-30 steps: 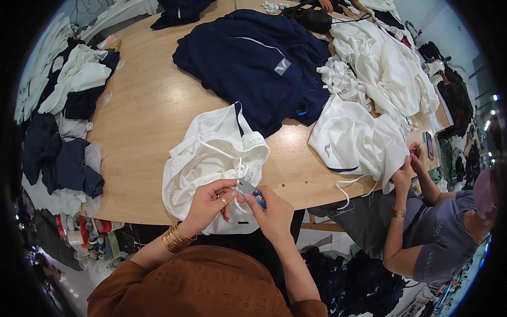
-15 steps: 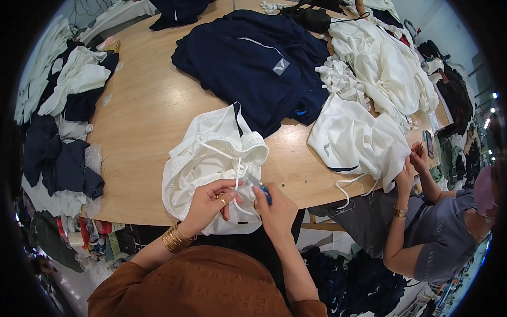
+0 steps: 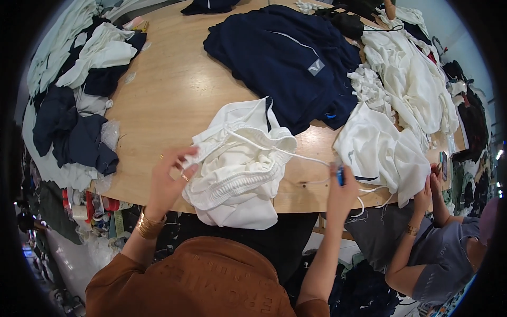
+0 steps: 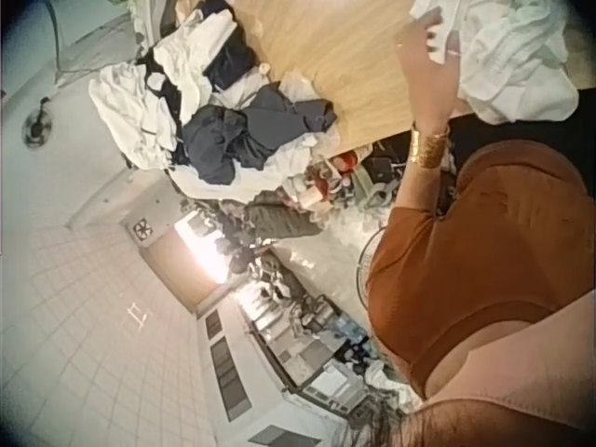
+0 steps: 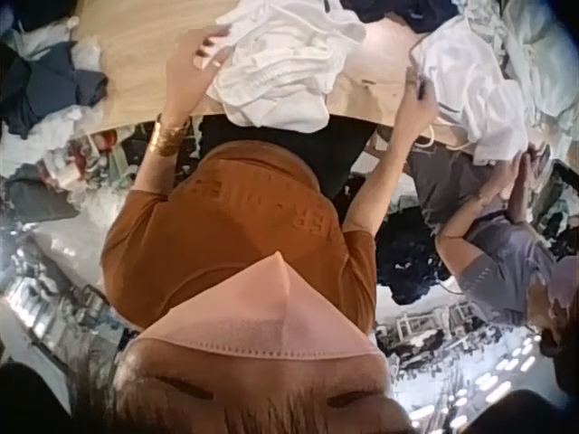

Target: Inspecting garments for quality and trimming loose threads using a thread clipper.

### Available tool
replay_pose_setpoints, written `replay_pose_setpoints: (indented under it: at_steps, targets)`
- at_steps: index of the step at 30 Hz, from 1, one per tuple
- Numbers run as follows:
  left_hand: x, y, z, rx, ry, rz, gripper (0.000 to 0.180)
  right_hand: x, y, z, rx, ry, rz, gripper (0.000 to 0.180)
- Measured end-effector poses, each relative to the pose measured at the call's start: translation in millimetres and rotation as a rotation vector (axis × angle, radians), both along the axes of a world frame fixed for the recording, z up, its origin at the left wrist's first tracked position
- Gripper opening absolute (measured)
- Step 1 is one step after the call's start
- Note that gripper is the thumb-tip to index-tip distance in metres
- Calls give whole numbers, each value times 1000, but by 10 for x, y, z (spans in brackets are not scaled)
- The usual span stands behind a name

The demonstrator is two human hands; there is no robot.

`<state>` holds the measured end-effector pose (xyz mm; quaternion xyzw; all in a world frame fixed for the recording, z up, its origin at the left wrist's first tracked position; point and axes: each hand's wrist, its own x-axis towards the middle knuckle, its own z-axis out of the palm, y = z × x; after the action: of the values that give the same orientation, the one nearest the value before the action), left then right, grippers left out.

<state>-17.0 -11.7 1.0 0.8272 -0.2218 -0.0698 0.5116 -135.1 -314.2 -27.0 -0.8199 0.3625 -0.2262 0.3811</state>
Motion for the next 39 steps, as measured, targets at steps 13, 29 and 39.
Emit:
replay_pose_setpoints:
  at_steps: [13, 29, 39]
  targets:
    - [545, 269, 6, -238, 436, -78, 15, 983, 275, -71, 251, -64, 711, 20]
    - [697, 372, 670, -198, 225, -142, 15, 535, -44, 929, 851, -231, 416, 9]
    - [778, 245, 720, -229, 302, -147, 16, 618, -58, 972, 895, -181, 422, 14]
